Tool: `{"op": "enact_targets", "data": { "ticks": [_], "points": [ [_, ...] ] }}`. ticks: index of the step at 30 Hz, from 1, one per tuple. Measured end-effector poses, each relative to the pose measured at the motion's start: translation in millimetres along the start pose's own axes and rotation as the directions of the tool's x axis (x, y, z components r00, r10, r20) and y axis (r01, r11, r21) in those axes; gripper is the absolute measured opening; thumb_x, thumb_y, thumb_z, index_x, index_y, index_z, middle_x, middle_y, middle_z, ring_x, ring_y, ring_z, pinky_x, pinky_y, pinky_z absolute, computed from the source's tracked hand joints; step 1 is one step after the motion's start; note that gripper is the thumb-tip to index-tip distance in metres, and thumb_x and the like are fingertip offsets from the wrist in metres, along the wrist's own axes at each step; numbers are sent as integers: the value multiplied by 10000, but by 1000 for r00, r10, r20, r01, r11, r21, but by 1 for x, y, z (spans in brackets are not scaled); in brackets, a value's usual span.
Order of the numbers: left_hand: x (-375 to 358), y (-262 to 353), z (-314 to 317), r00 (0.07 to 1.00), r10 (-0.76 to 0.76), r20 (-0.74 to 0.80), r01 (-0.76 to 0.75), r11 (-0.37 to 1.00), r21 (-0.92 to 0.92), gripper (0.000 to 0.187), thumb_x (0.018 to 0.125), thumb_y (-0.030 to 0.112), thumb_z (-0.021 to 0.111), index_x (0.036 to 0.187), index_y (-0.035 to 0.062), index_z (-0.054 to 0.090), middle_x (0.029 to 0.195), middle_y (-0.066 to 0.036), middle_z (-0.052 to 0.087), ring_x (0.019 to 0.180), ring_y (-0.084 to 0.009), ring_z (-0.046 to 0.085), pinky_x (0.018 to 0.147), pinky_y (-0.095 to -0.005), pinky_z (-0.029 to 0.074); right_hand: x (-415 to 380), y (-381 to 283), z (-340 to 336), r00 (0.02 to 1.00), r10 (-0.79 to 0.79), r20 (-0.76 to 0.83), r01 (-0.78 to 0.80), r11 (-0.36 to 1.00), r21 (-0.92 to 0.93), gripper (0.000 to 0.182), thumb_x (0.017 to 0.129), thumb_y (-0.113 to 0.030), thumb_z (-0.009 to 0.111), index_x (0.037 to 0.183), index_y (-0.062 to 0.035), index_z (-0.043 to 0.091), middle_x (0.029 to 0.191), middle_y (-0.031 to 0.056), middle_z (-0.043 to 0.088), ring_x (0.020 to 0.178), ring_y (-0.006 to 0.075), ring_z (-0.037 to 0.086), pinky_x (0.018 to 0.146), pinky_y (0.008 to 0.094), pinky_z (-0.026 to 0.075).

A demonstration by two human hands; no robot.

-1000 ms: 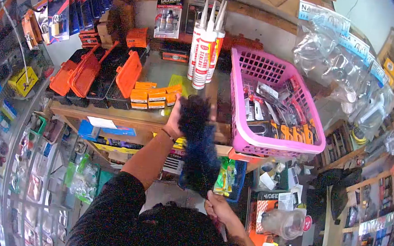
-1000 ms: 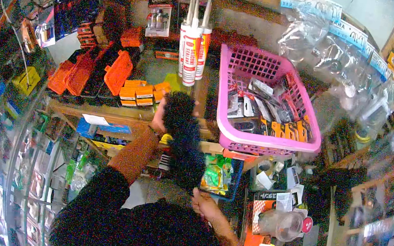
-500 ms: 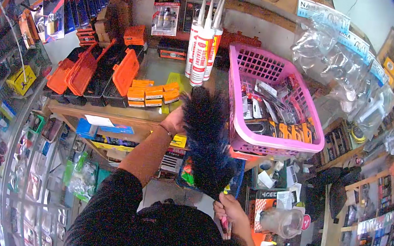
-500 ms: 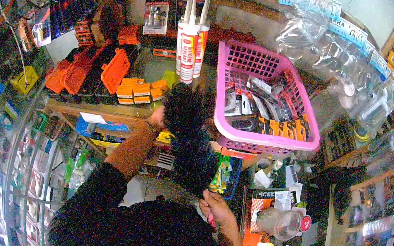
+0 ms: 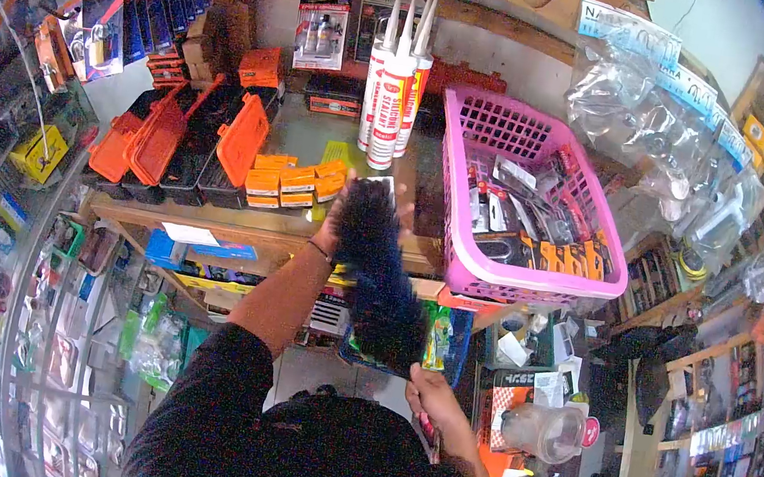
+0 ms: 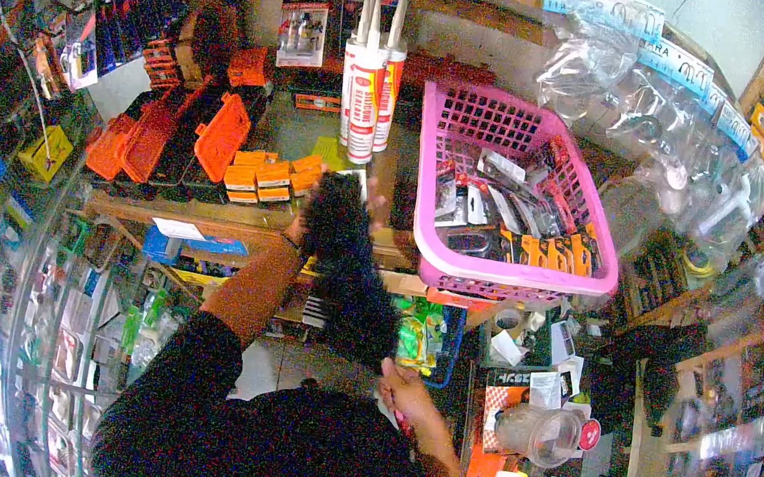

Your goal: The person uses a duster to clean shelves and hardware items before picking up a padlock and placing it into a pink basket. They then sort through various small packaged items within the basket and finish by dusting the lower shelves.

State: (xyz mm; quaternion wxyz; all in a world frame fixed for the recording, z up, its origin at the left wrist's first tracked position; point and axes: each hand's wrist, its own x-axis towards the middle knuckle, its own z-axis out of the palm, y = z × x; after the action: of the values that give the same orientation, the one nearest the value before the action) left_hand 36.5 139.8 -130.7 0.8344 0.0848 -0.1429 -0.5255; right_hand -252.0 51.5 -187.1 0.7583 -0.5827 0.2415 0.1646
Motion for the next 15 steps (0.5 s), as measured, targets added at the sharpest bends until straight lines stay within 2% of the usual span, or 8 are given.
{"op": "enact_targets", "data": {
  "ticks": [2,4,8,10,11,12,13,15],
  "points": [
    [0,3,5,991,-46,-126,47,999,12,675,764,614,396,1158,71,462,1131,-118,516,1056,-301,477,896,-499,358,9,7,2,969,-112,-219,104,993,-49,457,883,-426,367,561,-103,397,452,4,393,355,79,347,338,210,277],
    [4,2,-8,996,51,-71,-38,985,169,739,743,663,357,1174,69,444,1163,-120,493,1056,-311,475,895,-508,355,10,7,9,977,-90,-191,70,991,-110,466,883,-432,360,558,-100,402,438,4,392,338,78,343,327,209,270],
    [5,4,-14,972,20,232,-42,995,89,785,739,702,261,1262,121,340,1215,-122,446,1088,-286,453,901,-478,358,7,0,12,986,-112,-125,92,983,-157,481,883,-443,348,563,-91,416,404,-1,384,297,74,325,302,207,246],
    [6,8,-12,995,-56,85,71,981,-182,760,750,676,305,1286,138,299,1254,-118,407,1122,-323,412,895,-546,332,11,0,13,976,-117,-185,94,987,-131,479,884,-445,345,569,-92,416,409,-2,381,305,77,331,308,209,252],
    [8,7,-18,999,-25,-41,27,998,52,740,759,653,329,1280,128,310,1255,-110,411,1106,-338,422,895,-540,336,13,2,13,963,-117,-243,95,990,-102,477,884,-448,341,575,-92,415,415,-2,378,312,80,337,314,212,258],
    [9,5,-24,999,-27,-42,29,998,51,740,759,653,329,1280,128,310,1255,-110,411,1106,-338,422,895,-540,336,16,6,11,963,-116,-244,93,991,-101,477,884,-448,341,575,-92,415,415,-2,378,312,80,337,314,212,258],
    [9,3,-30,973,-30,229,52,995,-89,730,770,641,321,1281,120,306,1255,-103,412,1102,-330,428,899,-516,343,20,11,9,989,-87,-123,73,991,-112,479,886,-447,336,572,-94,411,420,-3,372,319,83,338,322,217,263],
    [10,-1,-22,951,52,304,-52,999,-8,716,777,633,315,1267,111,335,1235,-101,435,1091,-324,438,897,-477,360,21,10,11,991,-114,-64,104,985,-140,479,891,-444,324,568,-98,400,430,-4,356,335,90,333,342,231,276]
  ]
}}
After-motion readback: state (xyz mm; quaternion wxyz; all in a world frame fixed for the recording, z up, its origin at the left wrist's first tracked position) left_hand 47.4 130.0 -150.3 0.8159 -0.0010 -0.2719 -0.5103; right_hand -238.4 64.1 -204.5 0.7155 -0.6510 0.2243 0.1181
